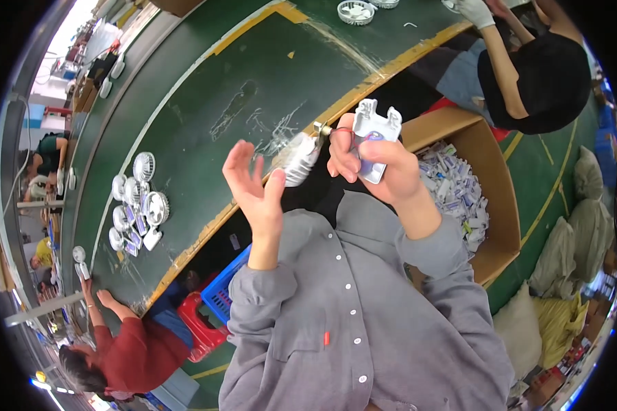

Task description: The person assembles small portable fans by hand, inserting circuit boards and batteries into the plastic housing.

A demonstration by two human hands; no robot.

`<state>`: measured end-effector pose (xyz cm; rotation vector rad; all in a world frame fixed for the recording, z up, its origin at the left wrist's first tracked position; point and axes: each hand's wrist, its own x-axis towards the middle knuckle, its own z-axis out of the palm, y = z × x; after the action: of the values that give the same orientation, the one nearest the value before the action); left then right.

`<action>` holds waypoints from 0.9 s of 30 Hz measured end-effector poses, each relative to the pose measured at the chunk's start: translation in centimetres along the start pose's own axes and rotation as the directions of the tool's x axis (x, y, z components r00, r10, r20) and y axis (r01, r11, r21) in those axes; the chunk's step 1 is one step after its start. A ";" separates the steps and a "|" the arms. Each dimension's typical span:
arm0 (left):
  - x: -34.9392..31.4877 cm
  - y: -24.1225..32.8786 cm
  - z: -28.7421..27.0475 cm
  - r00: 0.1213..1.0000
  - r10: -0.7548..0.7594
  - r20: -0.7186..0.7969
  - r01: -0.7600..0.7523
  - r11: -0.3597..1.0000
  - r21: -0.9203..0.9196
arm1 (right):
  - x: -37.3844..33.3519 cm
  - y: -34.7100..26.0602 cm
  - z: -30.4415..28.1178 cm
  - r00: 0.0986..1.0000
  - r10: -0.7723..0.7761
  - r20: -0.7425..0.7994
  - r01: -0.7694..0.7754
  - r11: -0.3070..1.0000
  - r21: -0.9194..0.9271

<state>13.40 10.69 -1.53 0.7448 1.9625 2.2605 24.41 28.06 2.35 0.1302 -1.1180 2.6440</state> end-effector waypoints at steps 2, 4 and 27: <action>0.8 2.2 1.5 0.960 0.276 0.050 -0.280 0.944 0.175 | 0.0 0.1 0.2 0.998 0.003 0.058 -0.007 0.997 0.071; 1.7 4.9 1.9 0.904 0.280 0.324 -0.368 0.894 0.254 | 0.1 0.8 0.9 0.997 0.075 0.014 -0.076 0.992 0.097; 1.9 2.3 -0.4 0.928 0.061 0.368 -0.119 0.983 0.138 | 1.3 1.8 0.0 0.785 0.571 -0.241 -0.602 0.794 -0.081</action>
<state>12.18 10.59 1.20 1.1957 1.9716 1.8516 22.67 27.14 1.33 -0.6165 -1.4717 2.9713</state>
